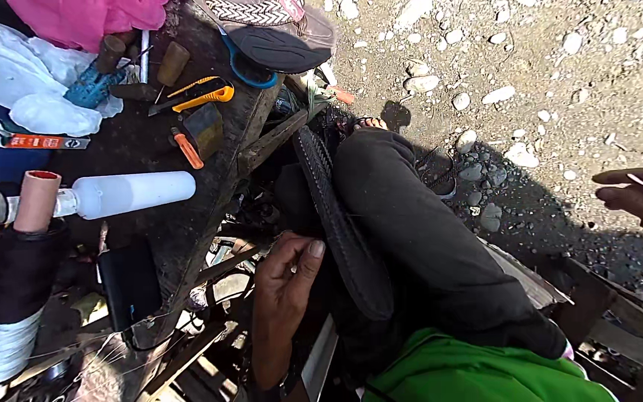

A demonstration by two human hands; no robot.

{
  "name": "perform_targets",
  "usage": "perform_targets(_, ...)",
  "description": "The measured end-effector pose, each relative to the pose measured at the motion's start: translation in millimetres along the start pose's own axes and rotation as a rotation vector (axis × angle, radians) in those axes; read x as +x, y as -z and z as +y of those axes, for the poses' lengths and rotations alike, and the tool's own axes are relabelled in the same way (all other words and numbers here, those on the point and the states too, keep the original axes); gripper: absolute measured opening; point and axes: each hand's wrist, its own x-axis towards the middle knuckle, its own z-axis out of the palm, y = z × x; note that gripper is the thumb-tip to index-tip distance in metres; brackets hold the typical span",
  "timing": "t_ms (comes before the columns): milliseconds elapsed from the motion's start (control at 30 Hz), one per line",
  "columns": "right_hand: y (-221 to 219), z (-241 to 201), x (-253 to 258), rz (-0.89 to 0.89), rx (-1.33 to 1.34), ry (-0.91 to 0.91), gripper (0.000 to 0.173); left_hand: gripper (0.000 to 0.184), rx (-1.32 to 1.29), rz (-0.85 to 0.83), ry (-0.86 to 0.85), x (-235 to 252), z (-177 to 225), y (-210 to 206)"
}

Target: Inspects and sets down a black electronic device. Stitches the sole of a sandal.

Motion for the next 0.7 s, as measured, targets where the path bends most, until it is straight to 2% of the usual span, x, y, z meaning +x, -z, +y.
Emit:
perform_targets(33, -27, -39, 4, 0.077, 0.205, 0.147, 0.029, 0.023, -0.093, -0.004, -0.012, -1, -2, 3)
perform_targets(100, -74, -117, 8, 0.056, 0.602, 0.481, 0.024, 0.029, -0.482, -0.008, -0.044, -3, 0, 5)
perform_targets(167, -104, -179, 9, -0.018, 0.605, 0.731, 0.029, 0.037, -0.912, 0.019, -0.089, -1, 12, -3)
perform_targets(233, -122, -216, 10, -0.039, 0.39, 0.783, 0.038, 0.039, -0.989, 0.133, -0.077, 0, 26, -9)
perform_targets(300, -134, -230, 17, -0.036, 0.275, 0.767, 0.034, 0.03, -0.761, 0.174, -0.016, 1, 27, -5)
perform_targets(400, -137, -233, 25, -0.079, 0.318, 0.766, 0.027, 0.031, -0.109, 0.089, 0.054, 8, 33, -2)
perform_targets(500, -139, -232, 26, -0.089, 0.373, 0.774, 0.026, 0.029, 0.26, -0.003, 0.025, 16, 44, -6)
perform_targets(600, -140, -231, 25, -0.085, 0.379, 0.769, 0.025, 0.027, 0.382, -0.076, 0.033, 21, 50, -3)
perform_targets(700, -141, -231, 26, -0.092, 0.38, 0.775, 0.024, 0.024, 0.235, -0.137, 0.107, 23, 50, 3)
